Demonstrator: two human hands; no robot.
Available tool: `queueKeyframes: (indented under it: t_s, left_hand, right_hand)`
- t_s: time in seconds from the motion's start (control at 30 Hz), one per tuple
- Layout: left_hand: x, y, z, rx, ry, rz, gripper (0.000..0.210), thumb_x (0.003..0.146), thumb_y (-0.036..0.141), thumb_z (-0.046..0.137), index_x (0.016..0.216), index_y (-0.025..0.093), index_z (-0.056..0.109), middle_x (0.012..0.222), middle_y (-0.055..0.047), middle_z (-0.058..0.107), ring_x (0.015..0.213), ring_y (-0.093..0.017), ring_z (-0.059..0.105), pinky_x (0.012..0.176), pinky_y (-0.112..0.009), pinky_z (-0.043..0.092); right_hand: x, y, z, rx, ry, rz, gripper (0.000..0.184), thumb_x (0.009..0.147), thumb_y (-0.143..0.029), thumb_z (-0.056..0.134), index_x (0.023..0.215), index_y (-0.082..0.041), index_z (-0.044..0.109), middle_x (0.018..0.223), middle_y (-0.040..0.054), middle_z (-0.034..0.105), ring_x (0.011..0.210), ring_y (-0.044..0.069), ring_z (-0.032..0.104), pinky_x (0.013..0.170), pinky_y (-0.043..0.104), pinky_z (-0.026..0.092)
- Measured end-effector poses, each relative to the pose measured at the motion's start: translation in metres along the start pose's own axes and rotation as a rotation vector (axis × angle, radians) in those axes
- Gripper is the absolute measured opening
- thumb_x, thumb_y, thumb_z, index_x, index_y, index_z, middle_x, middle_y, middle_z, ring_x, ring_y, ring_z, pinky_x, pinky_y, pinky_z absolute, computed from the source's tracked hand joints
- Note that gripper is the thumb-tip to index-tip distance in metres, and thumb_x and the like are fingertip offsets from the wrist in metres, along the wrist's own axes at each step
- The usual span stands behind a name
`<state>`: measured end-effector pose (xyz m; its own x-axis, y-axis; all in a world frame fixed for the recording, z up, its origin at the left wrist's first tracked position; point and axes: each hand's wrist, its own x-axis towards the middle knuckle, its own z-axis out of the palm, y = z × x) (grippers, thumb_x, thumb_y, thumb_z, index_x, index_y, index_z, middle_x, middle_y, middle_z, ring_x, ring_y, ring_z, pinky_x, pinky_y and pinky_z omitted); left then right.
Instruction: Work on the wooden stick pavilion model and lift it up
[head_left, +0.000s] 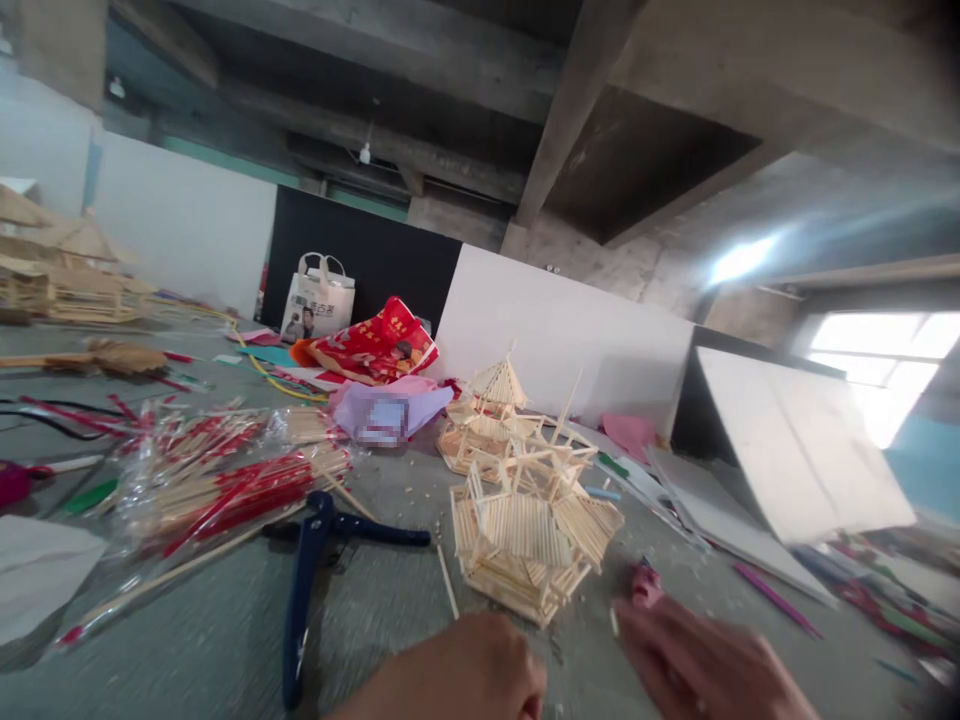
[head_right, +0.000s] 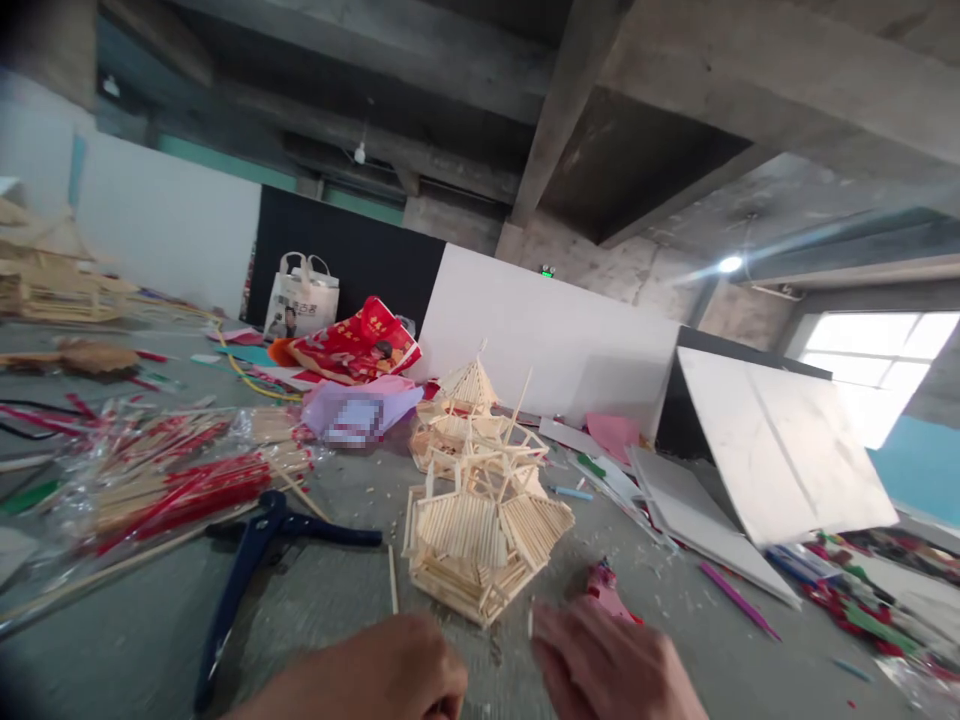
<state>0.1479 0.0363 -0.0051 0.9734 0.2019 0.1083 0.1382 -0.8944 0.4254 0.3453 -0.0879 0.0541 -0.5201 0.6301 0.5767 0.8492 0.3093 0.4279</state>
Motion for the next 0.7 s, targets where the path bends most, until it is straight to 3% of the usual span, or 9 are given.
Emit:
queueKeyframes:
  t_s: [0.1,0.27,0.43,0.57,0.7]
  left_hand:
    - [-0.002,-0.004,0.005,-0.035,0.016,-0.018,0.02,0.07,0.017,0.05,0.078,0.023,0.068,0.061,0.002,0.065,0.05,-0.01,0.052,0.051,-0.019,0.037]
    - [0.003,-0.003,0.005,-0.063,-0.039,-0.14,0.018,0.069,0.017,0.05,0.07,0.021,0.067,0.054,0.001,0.059,0.045,-0.011,0.049,0.049,-0.021,0.037]
    - [0.021,-0.012,0.024,-0.141,-0.044,-0.226,0.013,0.067,0.021,0.052,0.067,0.022,0.065,0.053,-0.001,0.057,0.052,-0.016,0.052,0.053,-0.027,0.041]
    - [0.017,-0.017,0.031,-0.173,-0.055,-0.205,0.011,0.068,0.021,0.052,0.064,0.022,0.063,0.047,0.001,0.051,0.046,-0.014,0.048,0.05,-0.026,0.04]
    - [0.01,-0.016,0.028,-0.253,-0.001,-0.085,0.012,0.068,0.019,0.051,0.06,0.021,0.059,0.048,0.001,0.05,0.047,-0.013,0.049,0.053,-0.026,0.041]
  right_hand:
    - [0.025,0.017,-0.014,0.065,-0.041,0.024,0.02,0.087,-0.021,0.044,0.104,-0.017,0.054,0.08,0.004,0.067,0.066,0.014,0.063,0.056,0.024,0.049]
    - [0.038,0.032,0.003,0.083,-0.124,-0.066,0.02,0.088,-0.02,0.043,0.105,-0.015,0.053,0.077,0.0032,0.062,0.062,0.013,0.059,0.053,0.025,0.045]
    - [0.044,0.034,0.007,0.064,-0.228,-0.135,0.022,0.089,-0.019,0.04,0.106,-0.013,0.052,0.075,0.0028,0.059,0.062,0.013,0.056,0.054,0.026,0.042]
    - [0.051,0.034,0.005,0.024,-0.269,-0.163,0.021,0.089,-0.018,0.039,0.104,-0.013,0.053,0.07,0.0021,0.057,0.058,0.013,0.053,0.051,0.027,0.039]
    - [0.054,0.034,0.006,0.02,-0.307,-0.173,0.021,0.089,-0.018,0.04,0.107,-0.014,0.05,0.07,0.0015,0.056,0.058,0.013,0.05,0.051,0.028,0.037]
